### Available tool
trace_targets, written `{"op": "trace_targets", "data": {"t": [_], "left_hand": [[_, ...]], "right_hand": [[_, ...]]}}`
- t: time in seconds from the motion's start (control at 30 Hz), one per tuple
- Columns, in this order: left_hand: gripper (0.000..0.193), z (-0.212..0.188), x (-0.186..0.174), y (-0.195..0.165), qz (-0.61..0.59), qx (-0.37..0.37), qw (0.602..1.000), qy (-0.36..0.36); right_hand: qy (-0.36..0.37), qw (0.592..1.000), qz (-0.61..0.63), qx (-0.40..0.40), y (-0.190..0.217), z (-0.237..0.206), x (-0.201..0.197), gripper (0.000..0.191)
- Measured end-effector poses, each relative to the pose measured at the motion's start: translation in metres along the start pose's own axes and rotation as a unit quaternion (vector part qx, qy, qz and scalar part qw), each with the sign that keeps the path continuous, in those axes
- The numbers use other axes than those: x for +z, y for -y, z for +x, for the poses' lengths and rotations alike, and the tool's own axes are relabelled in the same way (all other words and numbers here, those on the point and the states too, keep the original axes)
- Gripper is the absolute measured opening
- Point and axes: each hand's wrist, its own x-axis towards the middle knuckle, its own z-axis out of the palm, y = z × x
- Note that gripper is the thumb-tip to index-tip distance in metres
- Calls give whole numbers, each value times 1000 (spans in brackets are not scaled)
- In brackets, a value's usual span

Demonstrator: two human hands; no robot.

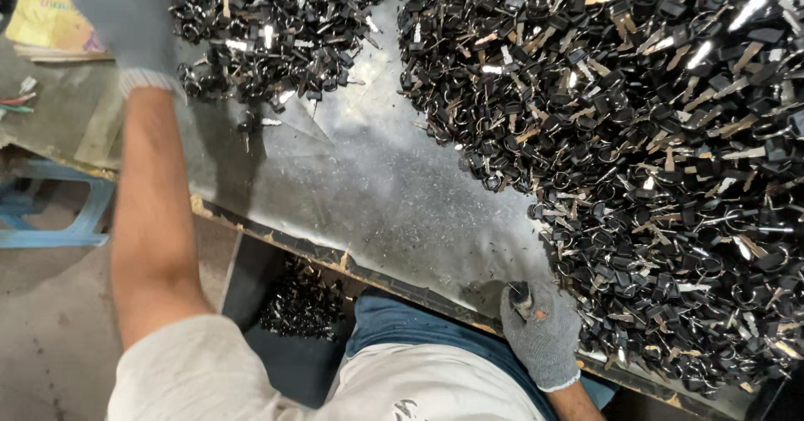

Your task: The person, wearing gray gloves, picks small black metal components one at a time from large piles on a metal worktable, briefly handles each piece, and drops it into a bin below the table. They occasionally sweep stray pieces back toward the piles while continuing to sort.

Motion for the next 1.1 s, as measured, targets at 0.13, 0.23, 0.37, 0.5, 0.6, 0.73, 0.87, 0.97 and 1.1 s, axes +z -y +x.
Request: {"op": "trace_targets", "data": {"t": [0.13, 0.23, 0.37, 0.5, 0.6, 0.73, 0.87, 0.97, 1.1], "left_hand": [[129, -122, -32, -44, 154, -60, 958, 233], [140, -155, -31, -80, 216, -168, 879, 391], [132, -122, -12, -94, 181, -168, 908, 339], [111, -92, 40, -72, 99, -151, 966, 184], [104, -85, 67, -51, 54, -164, 982, 76], [99, -74, 71, -40, 42, -399, 916, -17], [90, -66, 69, -30, 35, -294, 955, 11], [66, -82, 61, -20, -142, -243, 959, -38], [26, -128, 28, -40, -343, -219, 899, -160]], "right_hand": [[19, 1000, 7, 2, -2, 0, -2, 22], [1, 1000, 2, -24, -3, 0, -3, 24], [-31, 998, -10, -52, -3, -3, -3, 30], [-27, 999, -9, -31, -4, -8, -4, 26], [-23, 999, -14, -25, -7, -12, -5, 28], [-17, 999, -5, -26, -11, -15, -4, 27], [-53, 997, -11, -56, -13, -16, -6, 30], [5, 1000, 9, -26, -11, -15, -8, 25], [-62, 996, 6, -71, -9, -17, -14, 23]]}}
